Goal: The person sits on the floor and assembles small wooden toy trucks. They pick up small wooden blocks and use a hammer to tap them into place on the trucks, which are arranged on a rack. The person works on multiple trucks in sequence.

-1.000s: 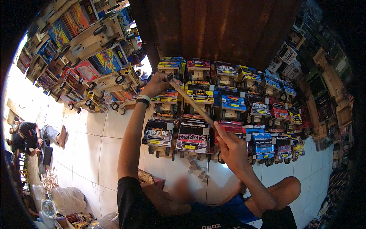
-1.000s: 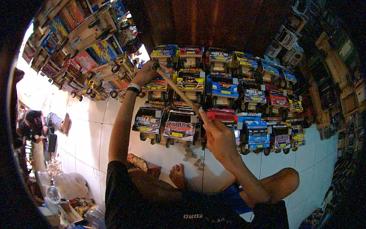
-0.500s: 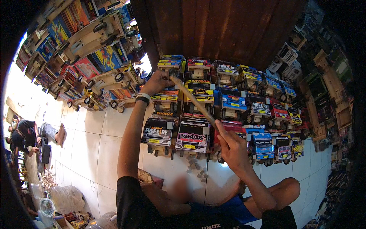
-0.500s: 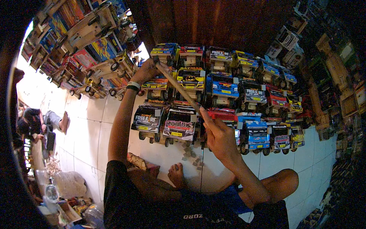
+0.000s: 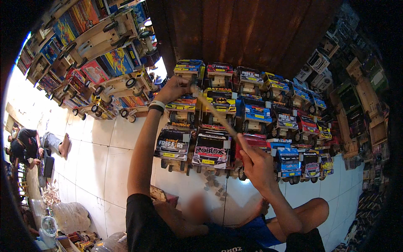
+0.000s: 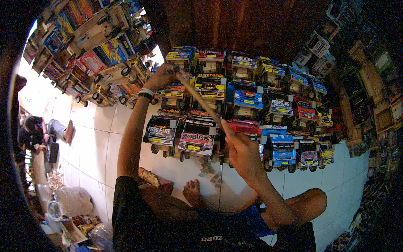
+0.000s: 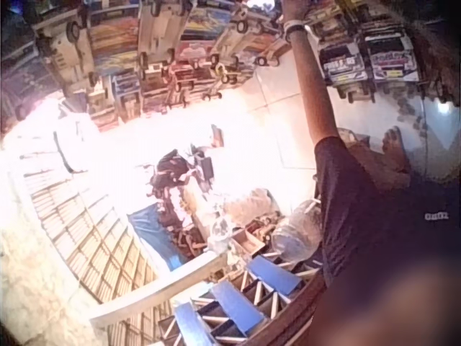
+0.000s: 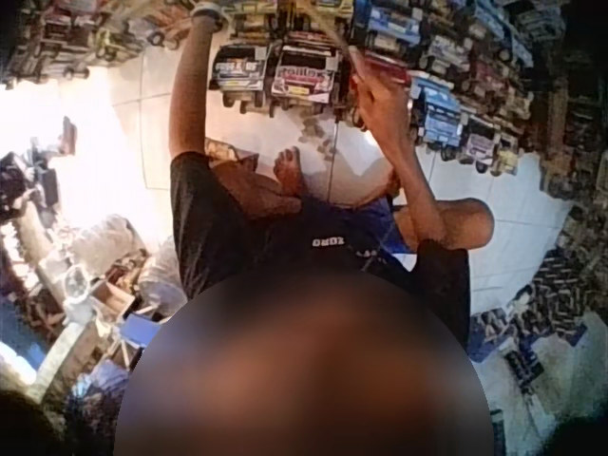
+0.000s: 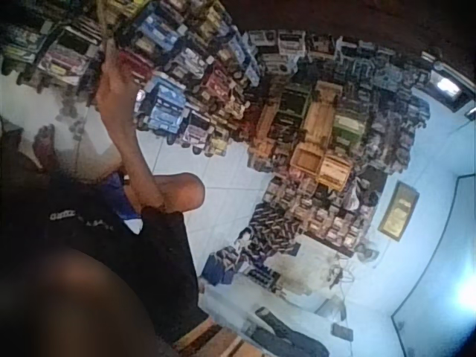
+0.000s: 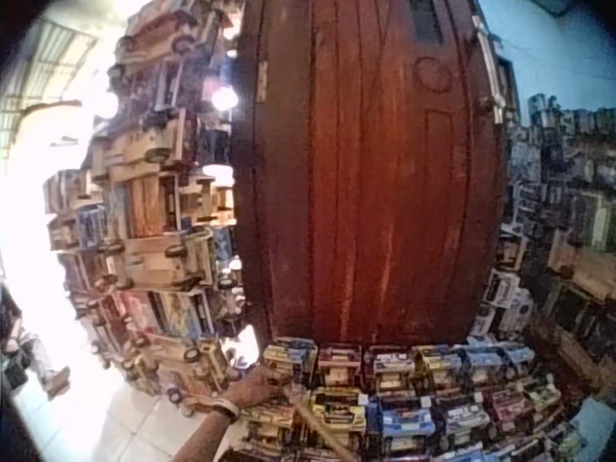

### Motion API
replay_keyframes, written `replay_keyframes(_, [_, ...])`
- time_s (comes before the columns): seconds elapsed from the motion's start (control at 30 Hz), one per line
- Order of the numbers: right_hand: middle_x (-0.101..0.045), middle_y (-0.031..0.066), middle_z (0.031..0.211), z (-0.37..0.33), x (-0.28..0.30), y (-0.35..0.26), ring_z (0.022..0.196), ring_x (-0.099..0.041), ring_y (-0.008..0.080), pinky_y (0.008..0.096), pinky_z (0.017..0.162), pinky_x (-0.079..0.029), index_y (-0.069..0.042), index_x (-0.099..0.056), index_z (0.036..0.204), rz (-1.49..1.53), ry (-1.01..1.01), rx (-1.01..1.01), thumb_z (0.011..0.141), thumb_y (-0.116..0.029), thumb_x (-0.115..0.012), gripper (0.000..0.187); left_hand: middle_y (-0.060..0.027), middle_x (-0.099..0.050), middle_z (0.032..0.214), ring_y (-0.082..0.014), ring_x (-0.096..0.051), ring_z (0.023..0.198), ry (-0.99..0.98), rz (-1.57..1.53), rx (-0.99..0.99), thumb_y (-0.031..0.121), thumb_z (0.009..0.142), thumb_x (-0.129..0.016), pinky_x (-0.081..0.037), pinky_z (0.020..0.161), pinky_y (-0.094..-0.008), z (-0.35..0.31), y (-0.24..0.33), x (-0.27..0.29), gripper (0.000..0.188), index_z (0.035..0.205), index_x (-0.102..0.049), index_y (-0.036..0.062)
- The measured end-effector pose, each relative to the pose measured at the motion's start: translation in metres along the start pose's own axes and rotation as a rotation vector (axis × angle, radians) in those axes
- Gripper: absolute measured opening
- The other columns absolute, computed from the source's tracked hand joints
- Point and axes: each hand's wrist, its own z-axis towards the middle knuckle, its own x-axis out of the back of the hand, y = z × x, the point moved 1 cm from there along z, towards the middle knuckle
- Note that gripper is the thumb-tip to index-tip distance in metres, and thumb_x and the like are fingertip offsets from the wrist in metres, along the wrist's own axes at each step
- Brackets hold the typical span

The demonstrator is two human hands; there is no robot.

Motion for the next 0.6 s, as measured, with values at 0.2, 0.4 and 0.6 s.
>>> replay_keyframes(0.2, [-0.072,0.0194,0.092,0.007,0.004,-0.002,0.078,-0.074,0.0351,0.0449,0.068,-0.060,-0.020,-0.049,0.157,-0.066,0.002,0.030,0.097,-0.004,-0.067,0.064,-0.0057,-0.076,0.096,-0.0109,-0.066,0.090,0.079,-0.393,-0.152,0.006,0.092,-0.079,-0.056,0.087,-0.0315,0.000,-0.013,-0.007,0.011,0.101,-0.079,0.0007])
replay_keyframes(0.4, [-0.072,0.0177,0.091,-0.001,0.013,-0.011,0.076,-0.074,0.0306,0.0416,0.067,-0.059,-0.018,-0.055,0.153,0.014,0.150,0.048,0.097,-0.005,-0.069,0.059,-0.0029,-0.074,0.092,-0.0099,-0.065,0.089,-0.013,-0.130,-0.053,0.018,0.094,-0.079,-0.054,0.084,-0.0286,0.007,-0.005,-0.004,0.017,0.102,-0.078,0.0029])
replay_keyframes(0.6, [-0.071,0.0154,0.081,-0.034,0.023,-0.017,0.068,-0.070,0.0265,0.0391,0.062,-0.055,-0.016,-0.058,0.150,0.078,0.201,-0.009,0.097,-0.005,-0.070,0.056,-0.0028,-0.075,0.097,-0.0116,-0.067,0.092,-0.054,-0.085,-0.096,0.023,0.095,-0.078,-0.054,0.089,-0.0295,-0.005,0.013,0.000,0.021,0.104,-0.078,0.0032])
